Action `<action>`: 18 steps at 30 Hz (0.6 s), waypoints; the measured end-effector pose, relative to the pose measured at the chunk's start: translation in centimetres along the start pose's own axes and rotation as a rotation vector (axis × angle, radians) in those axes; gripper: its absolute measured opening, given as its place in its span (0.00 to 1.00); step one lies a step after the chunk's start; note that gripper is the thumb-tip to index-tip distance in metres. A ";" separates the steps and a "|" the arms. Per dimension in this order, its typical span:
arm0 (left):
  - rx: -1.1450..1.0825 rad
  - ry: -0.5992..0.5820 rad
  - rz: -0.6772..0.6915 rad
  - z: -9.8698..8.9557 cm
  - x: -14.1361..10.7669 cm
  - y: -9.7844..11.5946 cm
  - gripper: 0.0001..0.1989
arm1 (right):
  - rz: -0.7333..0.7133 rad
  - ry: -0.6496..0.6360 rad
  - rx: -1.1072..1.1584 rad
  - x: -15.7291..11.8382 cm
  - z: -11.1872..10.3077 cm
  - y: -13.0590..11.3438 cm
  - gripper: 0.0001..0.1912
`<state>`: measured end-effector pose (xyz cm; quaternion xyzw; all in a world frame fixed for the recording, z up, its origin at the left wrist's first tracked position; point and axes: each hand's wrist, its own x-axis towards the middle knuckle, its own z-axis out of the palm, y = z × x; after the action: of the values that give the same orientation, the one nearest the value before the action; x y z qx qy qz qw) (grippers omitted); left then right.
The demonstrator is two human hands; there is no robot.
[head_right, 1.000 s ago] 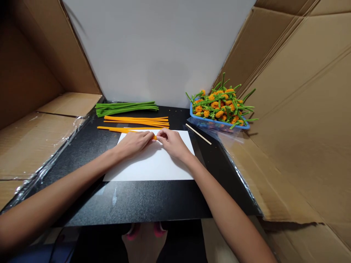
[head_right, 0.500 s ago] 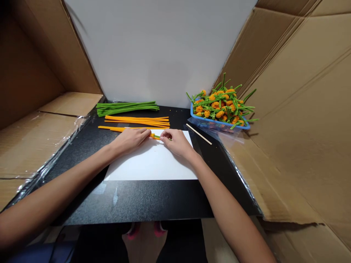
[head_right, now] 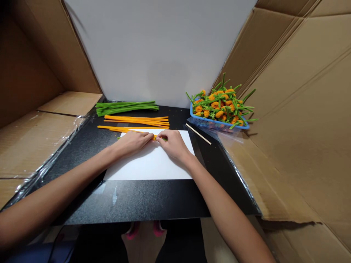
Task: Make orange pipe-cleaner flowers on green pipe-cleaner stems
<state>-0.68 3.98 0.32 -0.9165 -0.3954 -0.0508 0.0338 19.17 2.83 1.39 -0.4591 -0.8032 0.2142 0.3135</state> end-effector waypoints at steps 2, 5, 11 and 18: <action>-0.071 0.066 -0.014 0.2 0.1 -0.7 0.11 | 0.030 0.018 0.016 0.1 0.0 0.3 0.08; -0.287 0.407 -0.139 0.4 0.2 -2.8 0.22 | 0.178 0.142 0.117 0.4 -0.8 1.4 0.08; -1.330 0.667 -0.535 0.6 0.9 -3.9 0.36 | 0.542 0.133 0.787 0.8 -2.4 2.3 0.10; -1.653 0.404 -0.327 1.3 1.4 0.4 0.32 | 0.516 -0.202 0.990 0.2 0.1 -0.4 0.13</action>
<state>0.67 4.88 -0.76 -0.5520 -0.3450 -0.4880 -0.5814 18.79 2.79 1.58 -0.4157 -0.4948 0.6778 0.3506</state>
